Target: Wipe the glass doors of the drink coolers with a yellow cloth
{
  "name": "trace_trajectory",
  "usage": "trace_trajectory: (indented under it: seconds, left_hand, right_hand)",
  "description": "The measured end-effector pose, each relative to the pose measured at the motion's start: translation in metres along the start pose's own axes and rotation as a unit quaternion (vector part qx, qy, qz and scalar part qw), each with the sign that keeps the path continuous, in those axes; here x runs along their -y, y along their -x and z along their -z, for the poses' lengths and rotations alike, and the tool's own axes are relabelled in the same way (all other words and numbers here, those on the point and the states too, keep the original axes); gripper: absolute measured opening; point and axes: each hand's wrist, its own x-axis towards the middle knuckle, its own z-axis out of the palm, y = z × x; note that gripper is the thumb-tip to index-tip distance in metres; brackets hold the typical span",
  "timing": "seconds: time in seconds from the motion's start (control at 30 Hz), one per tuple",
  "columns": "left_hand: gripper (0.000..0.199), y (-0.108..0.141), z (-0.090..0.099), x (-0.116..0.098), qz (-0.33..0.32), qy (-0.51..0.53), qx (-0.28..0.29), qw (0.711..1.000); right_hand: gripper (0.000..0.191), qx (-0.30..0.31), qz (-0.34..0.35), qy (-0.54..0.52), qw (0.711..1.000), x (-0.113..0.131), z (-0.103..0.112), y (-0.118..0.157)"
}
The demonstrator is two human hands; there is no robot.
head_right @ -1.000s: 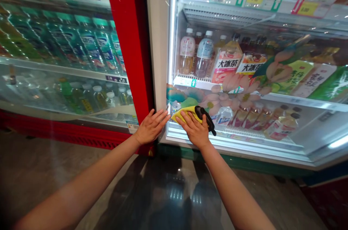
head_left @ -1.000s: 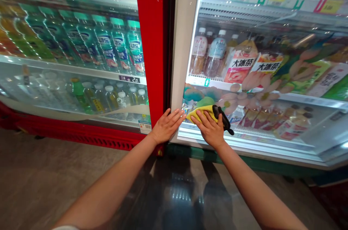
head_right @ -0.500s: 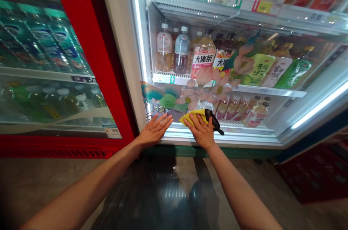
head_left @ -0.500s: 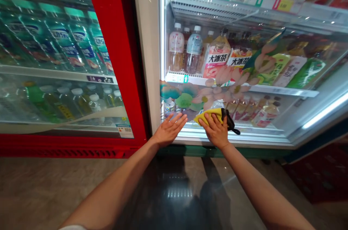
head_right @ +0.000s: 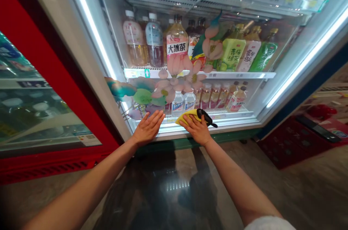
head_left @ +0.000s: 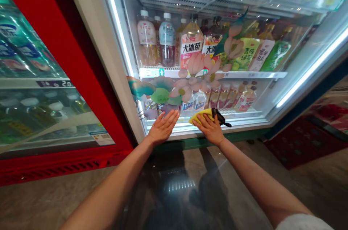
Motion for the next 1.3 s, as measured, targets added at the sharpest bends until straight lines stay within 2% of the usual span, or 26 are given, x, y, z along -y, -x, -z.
trace_trajectory:
  seconds: [0.1,0.2,0.3,0.4,0.5,0.57,0.67,0.77,0.87,0.97,1.1,1.2,1.3]
  left_hand:
    - [0.071,-0.006,-0.004,-0.001,-0.013,-0.010,-0.017,1.000]
    - [0.073,-0.015,-0.008,-0.003,-0.022,-0.004,-0.018,1.000]
    - [0.072,-0.025,-0.010,-0.006,-0.024,0.001,-0.017,1.000]
    - [0.072,-0.036,-0.013,-0.012,-0.034,0.017,-0.011,0.999]
    - [0.074,-0.052,-0.018,-0.024,-0.029,0.027,-0.013,0.999]
    - [0.075,-0.063,-0.022,-0.033,-0.031,0.031,-0.023,0.999]
    - [0.074,-0.075,-0.028,-0.044,-0.021,0.038,-0.032,0.999]
    - [0.072,-0.078,-0.033,-0.049,0.001,0.043,-0.036,0.998]
    - [0.071,-0.078,-0.038,-0.050,0.008,0.065,-0.035,0.997]
    - [0.072,-0.080,-0.041,-0.052,-0.012,0.086,-0.039,0.995]
    - [0.073,-0.085,-0.039,-0.054,-0.024,0.093,-0.047,0.994]
    - [0.072,-0.087,-0.038,-0.055,-0.019,0.081,-0.063,0.995]
    - [0.072,-0.089,-0.042,-0.056,-0.019,0.075,-0.071,0.994]
  right_hand:
    - [0.053,0.031,-0.004,-0.010,0.999,-0.007,0.004,-0.012]
    - [0.054,0.016,-0.072,0.002,0.997,-0.031,0.011,-0.024]
    - [0.053,-0.005,-0.129,0.019,0.991,-0.044,0.011,-0.006]
    - [0.052,0.007,-0.117,0.022,0.993,-0.034,0.003,0.017]
    - [0.057,0.029,-0.082,0.005,0.996,-0.029,0.002,0.015]
    - [0.059,0.035,-0.088,-0.008,0.996,-0.039,0.006,0.005]
    - [0.062,0.030,-0.144,-0.009,0.989,-0.055,0.010,0.003]
    - [0.064,0.025,-0.188,0.011,0.982,-0.051,0.006,0.021]
    - [0.064,0.047,-0.154,0.011,0.987,-0.039,0.001,0.033]
    - [0.064,0.062,-0.131,0.006,0.989,-0.045,0.002,0.024]
    - [0.068,0.008,-0.184,0.024,0.983,-0.066,0.005,0.013]
    - [0.078,-0.006,-0.218,0.030,0.975,-0.058,0.000,0.021]
    - [0.083,0.024,-0.210,0.025,0.977,-0.046,-0.007,0.027]
